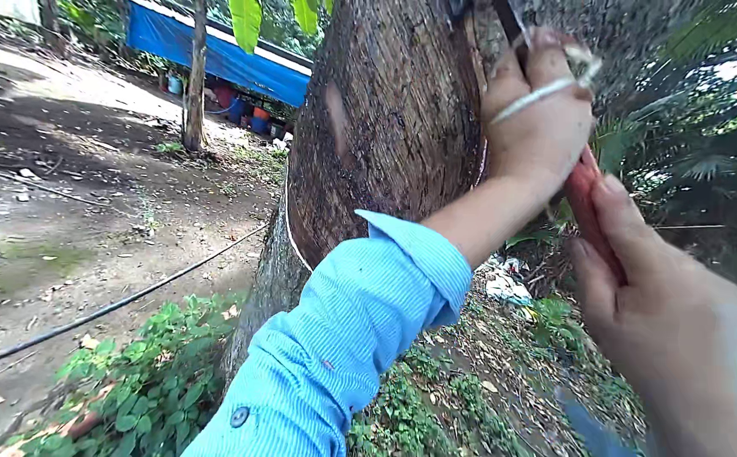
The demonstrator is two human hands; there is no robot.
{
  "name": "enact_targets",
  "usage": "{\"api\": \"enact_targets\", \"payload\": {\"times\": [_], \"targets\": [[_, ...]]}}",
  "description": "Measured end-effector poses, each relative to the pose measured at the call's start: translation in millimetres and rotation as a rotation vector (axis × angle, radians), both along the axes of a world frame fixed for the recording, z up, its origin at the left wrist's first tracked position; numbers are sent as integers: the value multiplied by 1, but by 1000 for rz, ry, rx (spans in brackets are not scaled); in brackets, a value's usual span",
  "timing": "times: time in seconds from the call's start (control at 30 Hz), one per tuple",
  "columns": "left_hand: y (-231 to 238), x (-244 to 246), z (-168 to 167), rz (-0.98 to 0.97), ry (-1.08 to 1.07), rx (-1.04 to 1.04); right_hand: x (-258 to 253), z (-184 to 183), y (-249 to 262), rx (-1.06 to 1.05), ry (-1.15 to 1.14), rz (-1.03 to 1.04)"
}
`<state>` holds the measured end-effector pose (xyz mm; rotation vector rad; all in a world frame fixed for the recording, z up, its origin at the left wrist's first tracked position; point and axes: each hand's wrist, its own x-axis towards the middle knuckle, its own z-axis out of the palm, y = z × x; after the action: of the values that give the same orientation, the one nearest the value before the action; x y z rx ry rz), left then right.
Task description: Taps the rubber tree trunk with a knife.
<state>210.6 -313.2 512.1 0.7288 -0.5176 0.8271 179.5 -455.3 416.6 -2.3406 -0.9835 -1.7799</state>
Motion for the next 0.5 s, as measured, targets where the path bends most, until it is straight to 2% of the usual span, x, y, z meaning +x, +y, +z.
{"api": "enact_targets", "payload": {"times": [0.07, 0.2, 0.33, 0.43, 0.5], "targets": [[0, -2, -6, -61, -8, -4, -1, -5, 5, 18, -22, -15], [12, 4, 14, 4, 20, 41, -13, 15, 15, 15, 73, -70], [18, -13, 12, -104, 17, 27, -28, 18, 25, 17, 84, -117], [29, -1, 32, 44, 26, 66, -19, 34, 33, 40, 94, -131], [24, -1, 26, 50, 49, 66, -26, 28, 30, 31, 119, -142]]}}
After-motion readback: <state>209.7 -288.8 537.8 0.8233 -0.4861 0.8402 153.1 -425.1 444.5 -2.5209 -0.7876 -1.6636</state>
